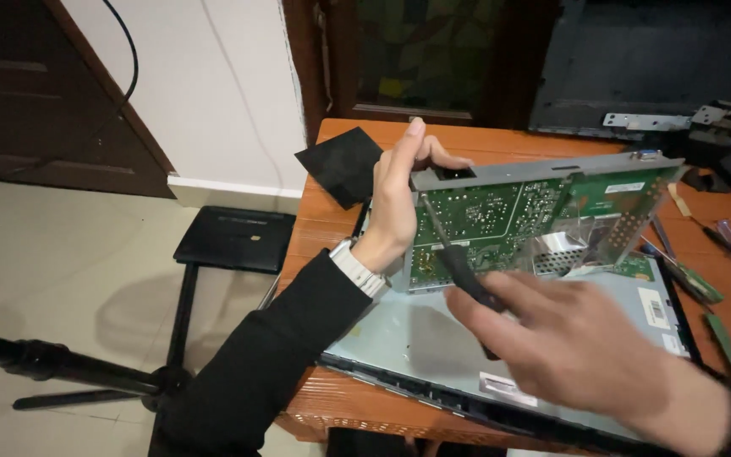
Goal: Disassembling and inspecting the internal components of a computer monitor using a screwdriver.
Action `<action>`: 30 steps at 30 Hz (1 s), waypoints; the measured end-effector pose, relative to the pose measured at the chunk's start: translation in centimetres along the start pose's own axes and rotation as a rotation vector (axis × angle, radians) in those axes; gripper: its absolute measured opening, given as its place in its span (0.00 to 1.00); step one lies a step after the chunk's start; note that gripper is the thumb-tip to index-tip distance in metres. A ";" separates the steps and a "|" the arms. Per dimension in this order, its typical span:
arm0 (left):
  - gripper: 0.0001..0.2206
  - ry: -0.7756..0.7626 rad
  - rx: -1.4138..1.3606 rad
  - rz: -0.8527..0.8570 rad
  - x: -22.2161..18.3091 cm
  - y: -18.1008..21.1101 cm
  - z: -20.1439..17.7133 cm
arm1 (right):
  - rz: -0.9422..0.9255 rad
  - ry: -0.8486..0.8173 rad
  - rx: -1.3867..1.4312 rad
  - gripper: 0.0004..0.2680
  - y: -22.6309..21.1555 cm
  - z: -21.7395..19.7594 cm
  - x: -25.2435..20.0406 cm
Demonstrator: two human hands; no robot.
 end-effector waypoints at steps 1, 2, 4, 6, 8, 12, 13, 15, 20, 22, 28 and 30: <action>0.27 -0.005 -0.001 0.009 0.0 0.0 0.0 | 0.126 0.125 0.155 0.18 -0.3 0.3 0.3; 0.27 -0.005 -0.002 0.011 0.0 0.1 0.0 | 0.124 0.126 0.154 0.18 -0.8 -0.1 0.8; 0.27 -0.005 0.009 -0.006 -0.2 0.2 0.0 | 0.369 0.261 0.591 0.04 -0.7 -1.0 1.6; 0.28 -0.011 0.001 0.004 -0.2 -0.1 -0.1 | 0.476 0.306 0.582 0.07 -0.6 -2.0 1.9; 0.29 -0.016 -0.008 0.014 -0.1 -0.2 -0.1 | 0.582 0.349 0.571 0.12 -0.4 -2.6 2.0; 0.27 0.001 -0.024 0.003 0.1 -0.8 -0.3 | 0.668 0.355 0.329 0.16 0.1 -2.0 0.6; 0.27 0.000 -0.014 0.010 0.2 -1.0 -0.3 | 0.718 0.386 0.206 0.20 0.4 -1.8 -0.4; 0.27 0.011 -0.017 0.002 0.2 -0.8 -0.3 | 0.751 0.313 0.220 0.17 0.7 -0.5 -1.1; 0.27 0.038 0.013 -0.028 0.2 -0.5 -0.4 | 0.543 0.193 0.158 0.16 0.8 -0.5 -0.4; 0.30 0.029 0.057 0.011 0.1 -0.3 -0.4 | 0.237 0.117 0.131 0.15 0.2 -1.3 0.2; 0.30 0.028 0.044 0.004 0.5 -0.5 -0.4 | -0.154 -0.230 -0.432 0.21 0.5 -1.3 -0.5; 0.30 0.016 0.038 0.016 0.2 -0.4 -0.4 | -0.055 -0.272 -0.375 0.17 1.0 -1.1 -1.0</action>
Point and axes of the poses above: each hand's wrist, its own x-axis towards the middle knuckle, its own z-axis out of the palm, y = z × x, the point moved 5 cm from there along x, towards the middle knuckle, and after that the axes turned 9 degrees about y, right-handed, at the moved point
